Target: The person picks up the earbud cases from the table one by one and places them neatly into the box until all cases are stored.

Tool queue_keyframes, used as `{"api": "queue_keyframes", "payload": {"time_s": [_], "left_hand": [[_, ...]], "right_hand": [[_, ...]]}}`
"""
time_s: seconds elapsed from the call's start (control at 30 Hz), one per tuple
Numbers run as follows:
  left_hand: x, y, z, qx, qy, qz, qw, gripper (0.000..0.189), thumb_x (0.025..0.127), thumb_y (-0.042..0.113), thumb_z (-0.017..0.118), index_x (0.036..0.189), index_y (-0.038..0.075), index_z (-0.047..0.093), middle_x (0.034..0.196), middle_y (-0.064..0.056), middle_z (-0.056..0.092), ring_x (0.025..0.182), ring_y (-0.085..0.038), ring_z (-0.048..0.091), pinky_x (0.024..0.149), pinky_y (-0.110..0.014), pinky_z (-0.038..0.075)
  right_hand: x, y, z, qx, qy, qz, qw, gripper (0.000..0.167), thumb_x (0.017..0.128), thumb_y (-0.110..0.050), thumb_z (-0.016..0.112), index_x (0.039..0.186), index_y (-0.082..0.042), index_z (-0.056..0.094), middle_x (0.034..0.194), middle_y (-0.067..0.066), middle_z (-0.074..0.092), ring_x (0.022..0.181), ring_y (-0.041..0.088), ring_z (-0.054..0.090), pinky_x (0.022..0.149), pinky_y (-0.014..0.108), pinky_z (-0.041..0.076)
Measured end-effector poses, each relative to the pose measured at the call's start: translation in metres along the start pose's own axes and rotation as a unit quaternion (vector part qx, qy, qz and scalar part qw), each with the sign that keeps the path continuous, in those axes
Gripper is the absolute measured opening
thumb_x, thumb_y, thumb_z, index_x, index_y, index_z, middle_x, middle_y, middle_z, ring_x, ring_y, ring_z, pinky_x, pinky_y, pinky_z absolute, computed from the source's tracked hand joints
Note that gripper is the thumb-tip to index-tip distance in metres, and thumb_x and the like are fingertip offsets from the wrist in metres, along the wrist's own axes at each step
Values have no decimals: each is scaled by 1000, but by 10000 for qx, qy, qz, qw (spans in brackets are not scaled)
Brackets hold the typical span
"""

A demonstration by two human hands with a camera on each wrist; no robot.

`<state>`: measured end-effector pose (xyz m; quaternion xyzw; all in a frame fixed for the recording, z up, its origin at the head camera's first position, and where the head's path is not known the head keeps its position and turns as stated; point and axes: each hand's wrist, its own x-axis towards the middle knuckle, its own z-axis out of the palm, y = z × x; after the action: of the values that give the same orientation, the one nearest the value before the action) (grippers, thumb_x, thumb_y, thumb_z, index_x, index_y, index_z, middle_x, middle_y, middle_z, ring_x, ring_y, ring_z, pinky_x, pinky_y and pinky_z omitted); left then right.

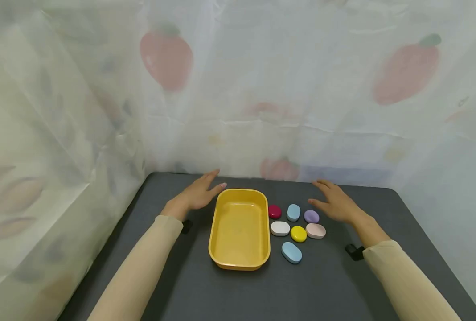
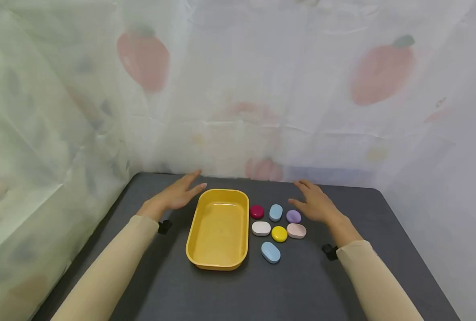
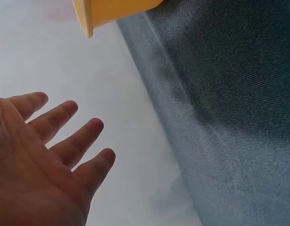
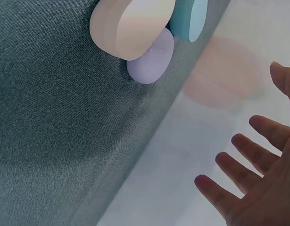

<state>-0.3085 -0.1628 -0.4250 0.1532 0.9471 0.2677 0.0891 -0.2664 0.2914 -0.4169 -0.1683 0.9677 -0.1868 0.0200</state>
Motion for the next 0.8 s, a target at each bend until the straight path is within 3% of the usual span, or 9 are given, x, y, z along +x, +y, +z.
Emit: {"api": "queue_keyframes", "payload": {"time_s": [0.27,0.53,0.73,0.8], "left_hand": [[-12,2,4,-167,8,93,9998,82,104,68,41,168,25,15,173,-10,19,160,-39,18,123,-68,20],[-19,-3,11,-380,-78,-19,9992,77,104,67,41,167,36,10,174,-8,17,160,-38,19,123,-67,21],[-28,-4,16,-642,-66,16,9979,83,102,71,39,168,30,13,174,-10,16,159,-40,18,122,-68,20],[-31,-5,18,-705,-67,-3,9975,83,101,73,39,168,30,13,174,-9,17,157,-40,24,122,-67,23]], "right_hand": [[-12,-4,-3,-110,35,-217,9997,72,99,-38,70,157,-4,43,161,26,36,145,52,36,111,72,34],[-27,-8,-4,-213,40,-300,9993,69,95,-42,75,151,-7,53,153,25,46,137,48,47,106,68,43],[-37,-8,-1,-227,-29,-412,9989,62,92,-35,79,145,-8,60,145,21,54,130,45,55,100,63,48],[-40,-7,1,-241,-55,-444,9987,59,91,-31,81,142,-8,62,142,19,56,127,43,57,98,62,50]]}}
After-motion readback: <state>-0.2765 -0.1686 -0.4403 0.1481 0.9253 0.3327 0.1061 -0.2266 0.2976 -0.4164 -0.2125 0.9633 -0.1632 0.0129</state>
